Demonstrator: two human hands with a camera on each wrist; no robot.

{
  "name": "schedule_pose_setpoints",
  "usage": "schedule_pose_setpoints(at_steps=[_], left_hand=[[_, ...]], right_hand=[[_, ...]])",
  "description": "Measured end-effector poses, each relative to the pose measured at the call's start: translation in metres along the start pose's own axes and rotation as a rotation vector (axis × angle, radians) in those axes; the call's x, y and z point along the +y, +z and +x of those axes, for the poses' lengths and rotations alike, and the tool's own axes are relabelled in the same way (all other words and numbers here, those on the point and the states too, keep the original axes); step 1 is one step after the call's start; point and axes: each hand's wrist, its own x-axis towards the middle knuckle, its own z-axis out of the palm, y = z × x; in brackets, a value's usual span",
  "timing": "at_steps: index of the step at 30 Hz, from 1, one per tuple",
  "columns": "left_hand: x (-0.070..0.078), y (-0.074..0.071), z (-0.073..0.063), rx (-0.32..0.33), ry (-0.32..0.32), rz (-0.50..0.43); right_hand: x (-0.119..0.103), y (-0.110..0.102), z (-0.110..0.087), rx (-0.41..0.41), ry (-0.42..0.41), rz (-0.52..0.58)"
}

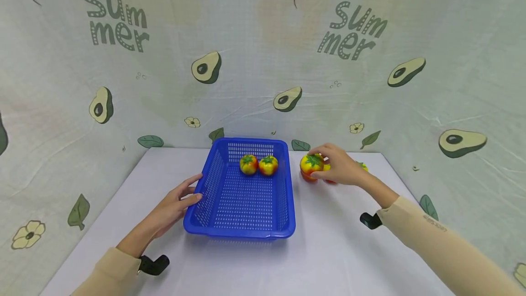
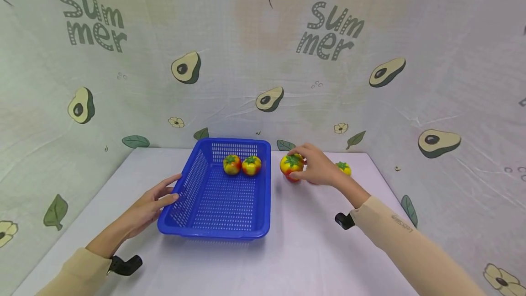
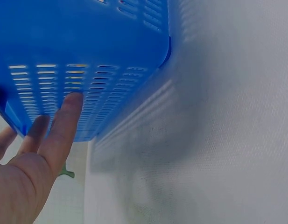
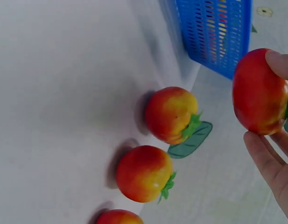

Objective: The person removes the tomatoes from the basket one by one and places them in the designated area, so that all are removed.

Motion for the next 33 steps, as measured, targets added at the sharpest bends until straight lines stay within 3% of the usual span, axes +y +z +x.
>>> schedule_pose_setpoints(at_steps=[8, 15, 24, 33], left_hand=[[0.001, 0.000, -0.001, 0.004, -0.012, -0.008], [0.003, 0.001, -0.001, 0.009, -0.012, 0.000], [0.002, 0.003, -0.001, 0.010, -0.007, -0.001], [0.002, 0.001, -0.001, 0.002, -0.009, -0.012]], right_hand=[[0.014, 0.019, -0.019, -0.017, 0.042, 0.004], [0.025, 0.039, -0.032, -0.034, 0.024, 0.011], [0.035, 0.050, -0.038, -0.086, 0.041, 0.067], [0.041, 0.060, -0.044, -0.119, 0.048, 0.055]])
